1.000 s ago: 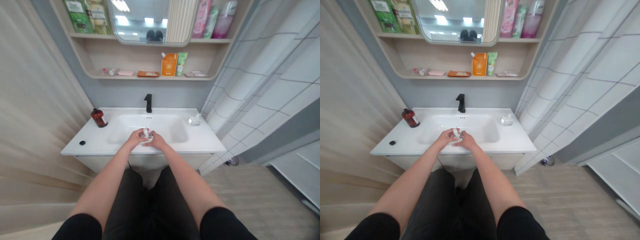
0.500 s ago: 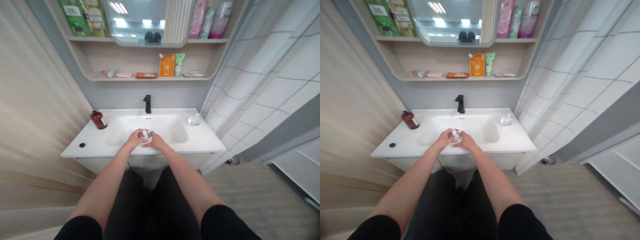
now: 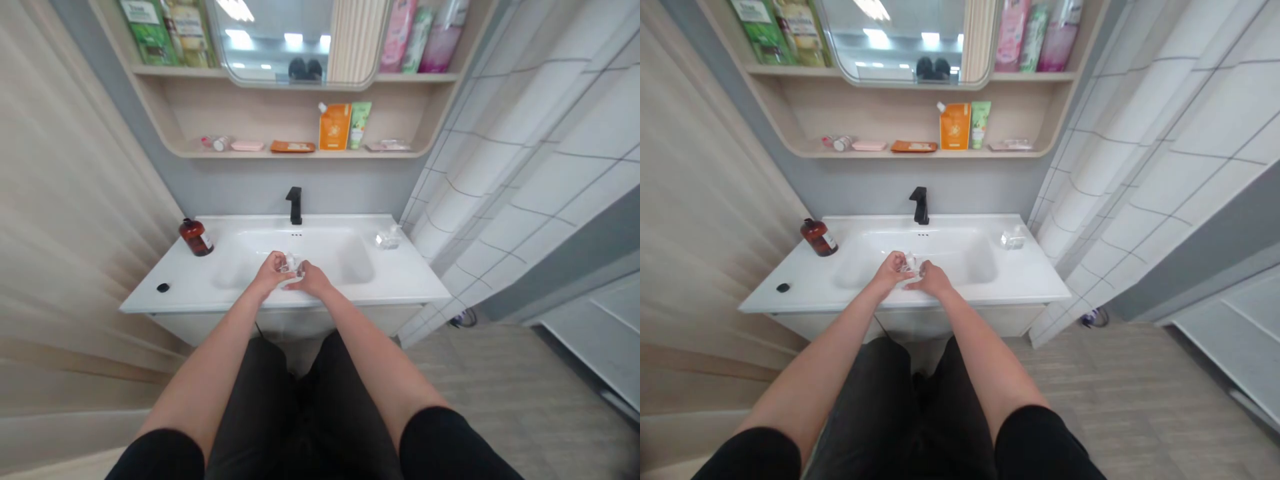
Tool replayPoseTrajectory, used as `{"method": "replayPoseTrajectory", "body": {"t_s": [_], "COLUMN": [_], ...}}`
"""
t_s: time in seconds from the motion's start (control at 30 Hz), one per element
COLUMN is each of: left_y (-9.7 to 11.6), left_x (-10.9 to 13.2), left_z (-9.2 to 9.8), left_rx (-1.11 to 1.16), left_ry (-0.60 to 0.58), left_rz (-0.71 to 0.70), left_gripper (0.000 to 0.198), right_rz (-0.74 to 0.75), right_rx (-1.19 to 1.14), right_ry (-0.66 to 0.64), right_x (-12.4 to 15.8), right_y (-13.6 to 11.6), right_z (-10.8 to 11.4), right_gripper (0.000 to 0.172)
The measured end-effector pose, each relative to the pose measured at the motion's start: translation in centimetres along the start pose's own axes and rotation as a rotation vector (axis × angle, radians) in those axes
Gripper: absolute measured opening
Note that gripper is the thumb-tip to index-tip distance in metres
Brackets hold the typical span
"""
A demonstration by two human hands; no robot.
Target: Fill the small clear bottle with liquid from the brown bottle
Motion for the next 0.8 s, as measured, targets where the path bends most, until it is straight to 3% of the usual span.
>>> {"method": "replayPoseTrajectory", "body": {"t_s": [0.17,0.33,0.47,0.6,0.73,0.8], "left_y": [-0.09,-0.2,-0.02,-0.11,0.26,0.19], "left_x": [-0.32,-0.29,-0.32,-0.35,-0.17,-0.17], "left_z": [0.71,0.24,0.97,0.73,1.02,0.81], "left_rx": [-0.028,0.046,-0.036,-0.023,-0.08,-0.061], "left_ry": [0.096,-0.01,0.078,0.023,0.076,0.043], "left_rz": [-0.056,-0.025,-0.081,-0.071,-0.093,-0.08], "left_gripper": [0.087,0.116,0.115,0.113,0.113,0.115], "right_rz": [-0.019,-0.016,-0.009,0.0,0.002,0.006], "right_rx": [-0.002,0.016,0.02,0.006,0.001,-0.005], "right_ry": [0.008,0.012,0.023,0.034,0.024,0.02], "right_x": [-0.03,-0.16,-0.24,-0.23,-0.12,-0.06], "right_y": [0.06,0.12,0.29,0.34,0.19,0.09], "right_z": [0.02,-0.12,-0.27,-0.27,-0.16,-0.1], "right_gripper": [0.076,0.077,0.076,0.075,0.075,0.074]}}
Point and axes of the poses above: each hand's wrist, its own x-axis away from the middle knuckle, its own z-axis out of the back of the hand, y = z × x, the point moved 6 cm from there along -x, towards the middle knuckle, and after that the axes turned 3 degrees about -z, right-handed, at the moved point
